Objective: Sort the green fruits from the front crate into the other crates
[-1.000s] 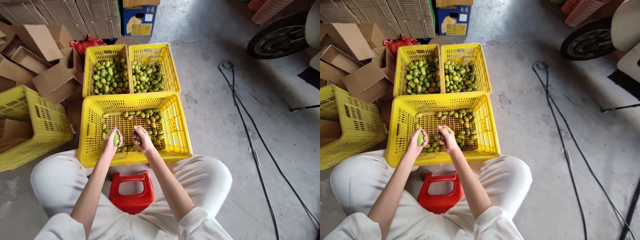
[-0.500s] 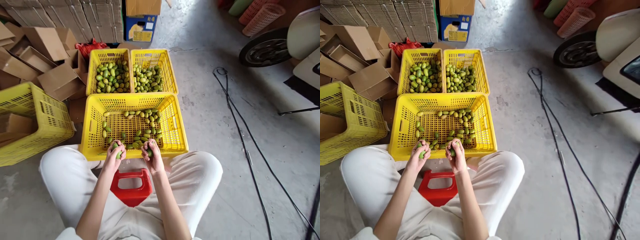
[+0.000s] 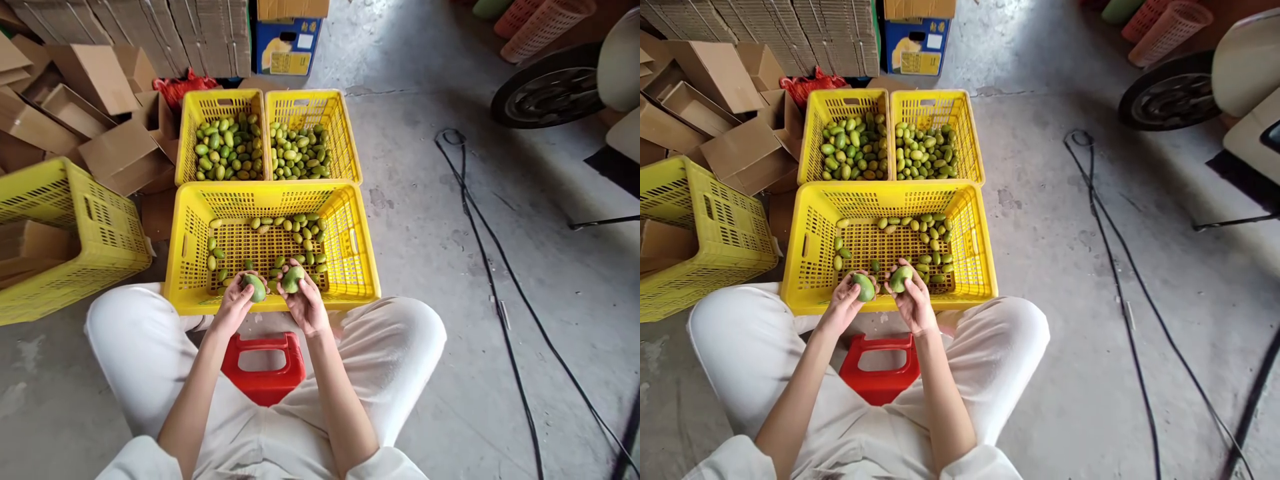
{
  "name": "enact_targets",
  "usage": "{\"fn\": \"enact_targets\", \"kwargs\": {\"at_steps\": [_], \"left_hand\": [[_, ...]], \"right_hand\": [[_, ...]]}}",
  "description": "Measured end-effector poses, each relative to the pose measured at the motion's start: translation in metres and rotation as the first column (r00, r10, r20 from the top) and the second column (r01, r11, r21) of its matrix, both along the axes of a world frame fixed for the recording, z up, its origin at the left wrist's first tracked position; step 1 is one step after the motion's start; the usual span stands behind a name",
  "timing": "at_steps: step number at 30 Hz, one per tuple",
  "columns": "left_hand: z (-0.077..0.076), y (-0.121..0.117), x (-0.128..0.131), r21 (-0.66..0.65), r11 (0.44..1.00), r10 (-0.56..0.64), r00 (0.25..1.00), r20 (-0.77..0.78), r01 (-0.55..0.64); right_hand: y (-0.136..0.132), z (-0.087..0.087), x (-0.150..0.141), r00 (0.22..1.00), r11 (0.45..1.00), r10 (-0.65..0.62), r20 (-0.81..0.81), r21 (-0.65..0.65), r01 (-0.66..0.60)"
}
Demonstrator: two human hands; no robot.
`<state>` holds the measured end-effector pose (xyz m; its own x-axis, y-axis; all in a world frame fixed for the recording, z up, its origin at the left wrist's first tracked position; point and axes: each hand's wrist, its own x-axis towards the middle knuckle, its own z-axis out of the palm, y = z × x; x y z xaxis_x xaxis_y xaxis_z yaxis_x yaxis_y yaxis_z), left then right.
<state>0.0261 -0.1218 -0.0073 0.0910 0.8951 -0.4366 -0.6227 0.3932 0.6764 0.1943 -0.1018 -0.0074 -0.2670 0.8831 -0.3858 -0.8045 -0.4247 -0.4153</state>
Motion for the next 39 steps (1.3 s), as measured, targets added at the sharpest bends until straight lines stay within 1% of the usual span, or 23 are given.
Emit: {"fn": "enact_targets", "kwargs": {"at_steps": [3,5,7,9,13,15,16,18,21,24,26,28,30,33,36,39], "left_hand": [[-0.007,-0.002,0.003,0.044,0.999,-0.020,1.000,-0.009,0.020],[-0.011,-0.003,0.004,0.031,0.999,-0.035,0.999,-0.018,0.035],[-0.013,-0.003,0.006,0.000,0.999,-0.037,0.999,-0.030,0.037],[-0.013,-0.001,0.005,-0.025,1.000,-0.004,1.000,-0.025,0.004],[-0.009,0.004,-0.002,-0.074,0.989,0.136,0.987,0.088,-0.129],[-0.008,0.006,-0.007,-0.105,0.983,0.161,0.981,0.107,-0.150],[-0.008,0.006,-0.009,-0.104,0.984,0.152,0.984,0.093,-0.142],[-0.009,0.005,-0.011,-0.064,0.993,0.103,0.994,0.047,-0.100],[-0.013,0.003,-0.008,-0.002,1.000,0.011,0.999,0.032,-0.011],[-0.017,0.001,-0.001,-0.048,0.997,-0.057,0.997,0.043,0.059],[-0.017,0.001,0.002,-0.086,0.993,-0.076,0.997,0.020,0.078],[-0.016,0.002,0.003,-0.094,0.994,-0.050,0.999,0.015,0.052],[-0.013,0.005,0.001,-0.094,0.995,0.028,0.998,0.059,-0.022],[-0.009,0.008,-0.005,-0.124,0.987,0.118,0.985,0.122,-0.103],[-0.007,0.008,-0.010,-0.137,0.987,0.096,0.992,0.082,-0.085],[-0.008,0.006,-0.009,-0.077,0.997,0.015,0.999,0.044,-0.011]], "right_hand": [[0.000,-0.008,-0.001,0.998,0.998,-0.005,-0.056,-0.061,0.002],[0.001,-0.015,-0.002,0.998,0.992,-0.002,-0.071,-0.123,-0.007],[0.002,-0.021,-0.003,0.999,0.985,0.010,-0.042,-0.174,-0.018],[0.003,-0.024,-0.003,1.000,0.981,0.027,-0.007,-0.193,-0.028],[0.005,-0.018,0.000,1.000,0.990,-0.003,0.009,-0.139,0.005],[0.005,-0.012,0.001,1.000,0.996,-0.023,0.005,-0.091,0.023],[0.005,-0.010,0.001,1.000,0.997,-0.025,0.006,-0.070,0.025],[0.004,-0.009,0.000,1.000,0.999,-0.024,0.016,-0.042,0.025],[0.002,-0.014,-0.004,1.000,0.998,-0.016,-0.024,-0.055,0.015],[-0.001,-0.022,-0.008,0.996,0.993,0.044,-0.083,-0.104,-0.052],[-0.002,-0.026,-0.009,0.994,0.985,0.099,-0.053,-0.139,-0.105],[-0.001,-0.026,-0.009,0.995,0.982,0.097,-0.007,-0.162,-0.097],[0.001,-0.023,-0.006,0.999,0.985,0.039,-0.001,-0.169,-0.039],[0.003,-0.016,-0.003,0.999,0.992,-0.033,-0.033,-0.127,0.028],[0.003,-0.012,-0.001,1.000,0.998,-0.022,-0.007,-0.053,0.021],[0.002,-0.014,-0.004,1.000,0.998,-0.020,0.004,-0.058,0.020]]}}
